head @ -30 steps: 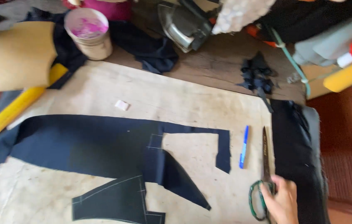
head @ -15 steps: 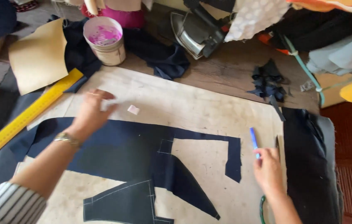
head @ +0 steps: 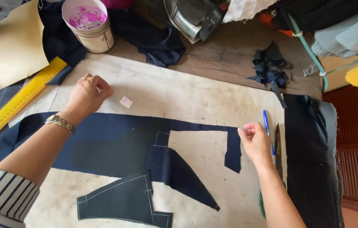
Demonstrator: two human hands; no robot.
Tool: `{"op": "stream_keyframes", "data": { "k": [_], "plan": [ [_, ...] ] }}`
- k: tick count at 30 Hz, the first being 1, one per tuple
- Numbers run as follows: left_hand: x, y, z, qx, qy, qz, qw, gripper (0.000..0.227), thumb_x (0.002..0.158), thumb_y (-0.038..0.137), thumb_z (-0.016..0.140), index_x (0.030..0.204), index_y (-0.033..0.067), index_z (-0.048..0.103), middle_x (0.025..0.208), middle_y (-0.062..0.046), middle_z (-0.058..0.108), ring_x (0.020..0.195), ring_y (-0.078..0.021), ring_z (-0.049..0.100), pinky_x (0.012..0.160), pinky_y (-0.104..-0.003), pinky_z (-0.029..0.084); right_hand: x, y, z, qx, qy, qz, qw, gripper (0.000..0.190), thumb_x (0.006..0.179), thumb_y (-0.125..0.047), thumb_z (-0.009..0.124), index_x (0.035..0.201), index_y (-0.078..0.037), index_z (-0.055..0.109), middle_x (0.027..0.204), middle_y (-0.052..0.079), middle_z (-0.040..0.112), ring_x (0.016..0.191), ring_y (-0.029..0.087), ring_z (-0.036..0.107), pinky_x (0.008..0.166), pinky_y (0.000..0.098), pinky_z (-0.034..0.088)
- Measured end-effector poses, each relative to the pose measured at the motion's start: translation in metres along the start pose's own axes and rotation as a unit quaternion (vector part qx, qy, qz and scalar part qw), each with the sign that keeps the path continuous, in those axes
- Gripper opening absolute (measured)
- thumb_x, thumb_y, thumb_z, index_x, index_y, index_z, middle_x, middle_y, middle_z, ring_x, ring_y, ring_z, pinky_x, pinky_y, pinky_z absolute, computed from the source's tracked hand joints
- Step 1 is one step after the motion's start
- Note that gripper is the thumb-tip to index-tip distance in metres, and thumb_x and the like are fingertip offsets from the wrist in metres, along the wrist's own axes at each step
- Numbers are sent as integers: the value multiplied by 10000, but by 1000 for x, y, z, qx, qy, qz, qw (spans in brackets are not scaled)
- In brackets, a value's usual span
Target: The person cuts a piece of dark blue fabric along white chalk lines using large shears. They hold the fabric steady with one hand while cutting with the other, following the marked pattern to separate the fabric piece.
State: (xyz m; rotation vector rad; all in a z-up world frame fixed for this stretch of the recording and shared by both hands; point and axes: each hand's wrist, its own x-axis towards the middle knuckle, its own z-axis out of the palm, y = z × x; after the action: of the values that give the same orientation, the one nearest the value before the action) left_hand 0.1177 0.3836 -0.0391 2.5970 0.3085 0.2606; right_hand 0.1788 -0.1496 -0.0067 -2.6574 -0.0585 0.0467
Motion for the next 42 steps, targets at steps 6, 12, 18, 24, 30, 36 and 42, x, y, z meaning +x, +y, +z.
{"op": "stream_keyframes", "data": {
  "k": [6, 12, 18, 24, 30, 36, 42],
  "plan": [
    [-12, 34, -1, 37, -102, 14, 994, 441, 742, 527, 767, 1060, 235, 678, 1002, -52, 618, 1024, -286, 593, 878, -451, 492, -4, -2, 5, -2, 15, -8, 1000, 300, 846, -300, 746, 1012, -65, 658, 872, 133, 671, 711, 274, 669, 642, 385, 528],
    [-8, 23, 4, -2, -79, 74, 994, 257, 751, 351, 796, 886, 151, 707, 851, -51, 702, 994, -243, 628, 932, -366, 465, -16, 17, -11, 7, 86, -16, 996, 275, 845, -245, 769, 1015, -68, 644, 905, 160, 634, 723, 302, 635, 639, 368, 516],
    [-48, 31, -32, 18, 30, 39, 999, 273, 862, 275, 763, 1078, 137, 670, 993, -99, 562, 958, -335, 602, 804, -421, 526, -51, 77, -49, -120, 117, 34, 985, 383, 831, -315, 785, 1100, -86, 638, 1015, 145, 548, 924, 404, 602, 824, 498, 505],
    [-123, 23, -67, 116, 35, 30, 992, 262, 960, 262, 642, 1141, 75, 672, 1131, -177, 583, 1079, -359, 558, 968, -496, 414, -96, 60, -66, -48, -6, 187, 981, 499, 797, -277, 696, 1245, -109, 552, 1255, 129, 429, 1054, 241, 564, 909, 423, 469],
    [-209, -9, -74, 181, 97, 4, 979, 298, 940, 243, 706, 1198, 96, 681, 1247, -141, 601, 1137, -341, 567, 1026, -449, 440, -111, 72, -70, -58, -17, 209, 976, 531, 777, -321, 711, 1260, -163, 557, 1268, 152, 402, 1132, 252, 499, 953, 451, 442],
    [-259, -25, -75, 171, 95, -71, 978, 331, 967, 222, 638, 1261, 74, 671, 1335, -140, 606, 1230, -367, 534, 1114, -473, 377, -116, 52, -82, -30, -88, 288, 953, 616, 775, -211, 730, 1342, -183, 491, 1266, 115, 415, 1050, 247, 546, 949, 377, 451],
    [-257, -5, -77, 127, 130, -36, 983, 336, 946, 136, 617, 1271, 49, 632, 1362, -169, 582, 1257, -376, 525, 1183, -519, 331, -118, 54, -79, -71, -93, 317, 941, 726, 656, -271, 740, 1338, -219, 496, 1174, 87, 460, 971, 271, 570, 888, 382, 443]
  ]
}}
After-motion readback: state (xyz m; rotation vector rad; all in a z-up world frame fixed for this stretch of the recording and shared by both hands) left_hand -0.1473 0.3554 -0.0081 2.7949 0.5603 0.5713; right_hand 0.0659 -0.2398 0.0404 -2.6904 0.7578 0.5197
